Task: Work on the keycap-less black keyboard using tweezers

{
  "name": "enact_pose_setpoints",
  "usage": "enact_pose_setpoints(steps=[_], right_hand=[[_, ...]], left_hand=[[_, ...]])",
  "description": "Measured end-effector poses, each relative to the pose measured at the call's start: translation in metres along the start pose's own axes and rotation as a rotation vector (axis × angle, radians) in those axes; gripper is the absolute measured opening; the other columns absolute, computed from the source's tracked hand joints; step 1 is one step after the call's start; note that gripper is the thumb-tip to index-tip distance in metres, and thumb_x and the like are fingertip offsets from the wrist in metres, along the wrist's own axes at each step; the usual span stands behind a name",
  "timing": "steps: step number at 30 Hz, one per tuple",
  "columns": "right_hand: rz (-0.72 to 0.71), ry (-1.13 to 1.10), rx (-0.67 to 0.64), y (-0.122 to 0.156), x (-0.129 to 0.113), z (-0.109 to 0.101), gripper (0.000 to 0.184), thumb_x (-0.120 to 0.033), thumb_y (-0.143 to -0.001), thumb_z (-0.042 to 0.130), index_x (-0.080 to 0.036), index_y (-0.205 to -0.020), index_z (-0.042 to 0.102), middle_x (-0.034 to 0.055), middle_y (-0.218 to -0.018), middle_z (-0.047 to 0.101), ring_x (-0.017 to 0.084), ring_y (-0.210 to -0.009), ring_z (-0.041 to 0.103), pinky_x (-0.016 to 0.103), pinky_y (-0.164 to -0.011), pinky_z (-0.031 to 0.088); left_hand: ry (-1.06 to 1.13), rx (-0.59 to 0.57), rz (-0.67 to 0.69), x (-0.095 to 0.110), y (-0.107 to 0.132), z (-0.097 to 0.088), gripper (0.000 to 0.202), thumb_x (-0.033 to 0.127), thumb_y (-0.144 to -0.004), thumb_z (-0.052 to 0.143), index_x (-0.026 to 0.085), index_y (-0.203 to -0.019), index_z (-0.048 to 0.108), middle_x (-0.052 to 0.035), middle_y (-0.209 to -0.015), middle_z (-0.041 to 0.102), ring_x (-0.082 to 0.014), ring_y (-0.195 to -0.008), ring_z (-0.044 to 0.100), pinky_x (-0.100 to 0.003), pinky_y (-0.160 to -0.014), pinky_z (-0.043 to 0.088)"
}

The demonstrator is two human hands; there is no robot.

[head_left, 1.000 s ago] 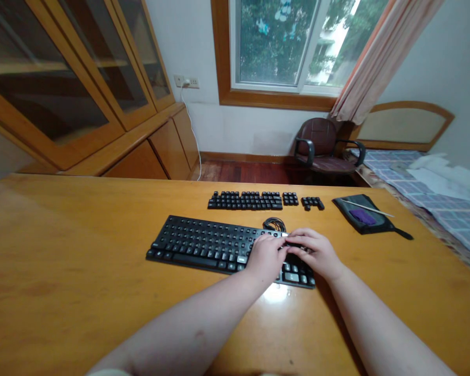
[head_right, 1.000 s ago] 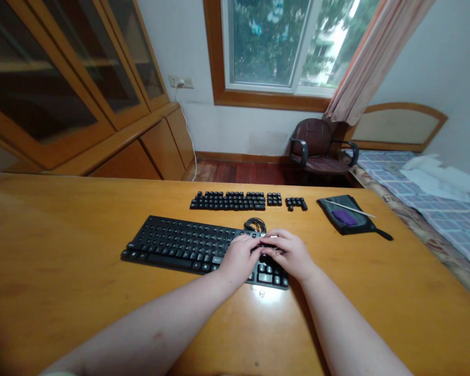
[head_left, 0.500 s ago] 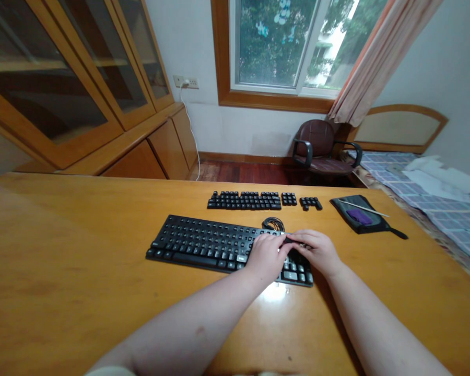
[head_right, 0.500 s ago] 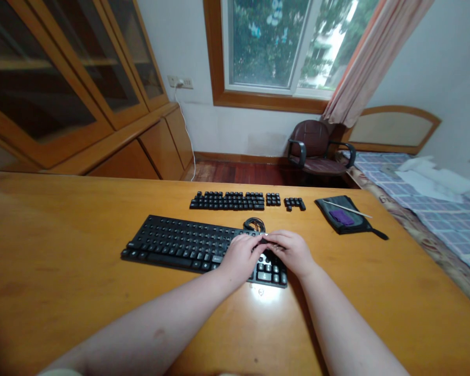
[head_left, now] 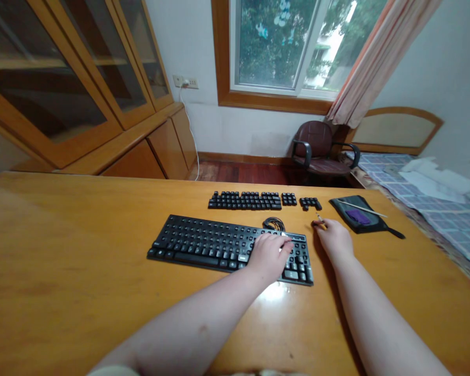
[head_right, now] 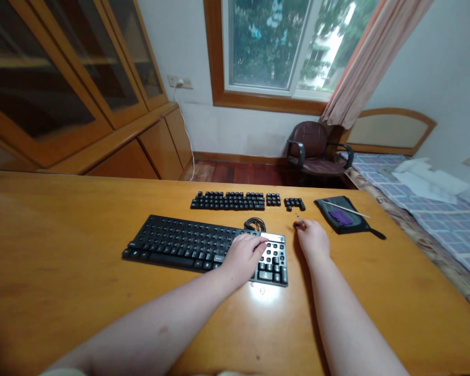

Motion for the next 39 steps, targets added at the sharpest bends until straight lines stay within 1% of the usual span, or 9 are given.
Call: enact_pose_setpoints(steps=[3, 8, 12, 16, 20, 23, 29, 39], right_hand=[[0.003, 0.013, 0.044, 0.0, -0.002, 0.002, 0.027, -0.031, -0.081, 0.048, -0.024, -0.097, 0.069, 0.0062, -0.1, 0.067, 0.021, -0.086, 0.06, 0.026, -0.065, 0.04], [0.04, 0.069, 0.042, -0.003, -0.01, 0.01, 0.032, -0.03, -0.086, 0.04, -0.023, -0.106, 0.064, 0.0086, -0.099, 0.066, 0.021, -0.083, 0.06, 0.028, -0.065, 0.039], [0.006, 0.092, 0.077, -0.012, -0.019, 0.009, 0.031, -0.032, -0.085, 0.042, -0.02, -0.105, 0.063, 0.0094, -0.098, 0.065, 0.021, -0.084, 0.06, 0.028, -0.066, 0.039], [0.013, 0.1, 0.083, -0.025, -0.021, 0.009, 0.033, -0.038, -0.084, 0.044, -0.018, -0.1, 0.064, 0.0112, -0.095, 0.065, 0.023, -0.083, 0.061, 0.03, -0.063, 0.04], [0.032, 0.097, 0.072, -0.033, -0.021, 0.012, 0.034, -0.04, -0.085, 0.043, -0.018, -0.098, 0.064, 0.0114, -0.092, 0.066, 0.023, -0.08, 0.061, 0.029, -0.061, 0.039], [0.036, 0.088, 0.058, -0.035, -0.019, 0.014, 0.033, -0.042, -0.084, 0.044, -0.019, -0.097, 0.065, 0.0105, -0.089, 0.066, 0.022, -0.078, 0.061, 0.029, -0.06, 0.039], [-0.04, 0.061, 0.132, -0.031, -0.017, 0.012, 0.032, -0.039, -0.082, 0.048, -0.022, -0.102, 0.065, 0.0083, -0.094, 0.062, 0.02, -0.081, 0.059, 0.028, -0.063, 0.039], [-0.058, 0.034, 0.079, -0.033, -0.017, 0.01, 0.035, -0.039, -0.084, 0.044, -0.023, -0.107, 0.065, 0.0083, -0.093, 0.062, 0.021, -0.082, 0.059, 0.028, -0.064, 0.04]], left_hand=[[0.005, 0.003, 0.005, -0.001, 0.0, 0.001, 0.027, 0.032, -0.089, 0.043, 0.023, -0.097, 0.066, -0.0018, -0.094, 0.069, -0.0196, -0.09, 0.058, -0.035, -0.083, 0.04], [0.015, 0.013, 0.019, -0.004, -0.001, 0.005, 0.028, 0.034, -0.089, 0.042, 0.023, -0.097, 0.066, -0.0013, -0.095, 0.069, -0.019, -0.091, 0.058, -0.034, -0.084, 0.039], [0.01, 0.013, 0.029, -0.004, -0.001, 0.005, 0.029, 0.034, -0.09, 0.04, 0.023, -0.096, 0.066, -0.0016, -0.094, 0.069, -0.0188, -0.09, 0.058, -0.034, -0.083, 0.039], [-0.011, 0.004, 0.031, -0.001, 0.0, 0.002, 0.029, 0.033, -0.09, 0.039, 0.023, -0.093, 0.067, -0.0015, -0.091, 0.069, -0.0191, -0.087, 0.058, -0.034, -0.08, 0.039], [-0.018, -0.002, 0.023, -0.001, 0.0, 0.002, 0.03, 0.033, -0.09, 0.039, 0.023, -0.09, 0.068, -0.0021, -0.088, 0.07, -0.0193, -0.086, 0.058, -0.033, -0.079, 0.039], [-0.021, -0.003, 0.023, -0.001, -0.001, 0.003, 0.031, 0.033, -0.09, 0.038, 0.022, -0.088, 0.067, -0.0024, -0.088, 0.069, -0.0188, -0.086, 0.058, -0.032, -0.079, 0.039], [-0.03, -0.006, 0.037, -0.001, -0.001, 0.003, 0.03, 0.032, -0.09, 0.039, 0.022, -0.084, 0.067, -0.0016, -0.086, 0.069, -0.0182, -0.083, 0.058, -0.032, -0.077, 0.038], [-0.027, -0.011, 0.031, -0.002, 0.0, 0.005, 0.03, 0.033, -0.09, 0.039, 0.023, -0.085, 0.067, -0.0016, -0.086, 0.069, -0.0183, -0.085, 0.057, -0.033, -0.08, 0.038]])
Point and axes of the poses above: each hand's wrist, its own y-axis away from the middle knuckle, its own z-axis out of the palm, x = y × z, the point moved 5 cm from there along -y, towards the middle knuckle
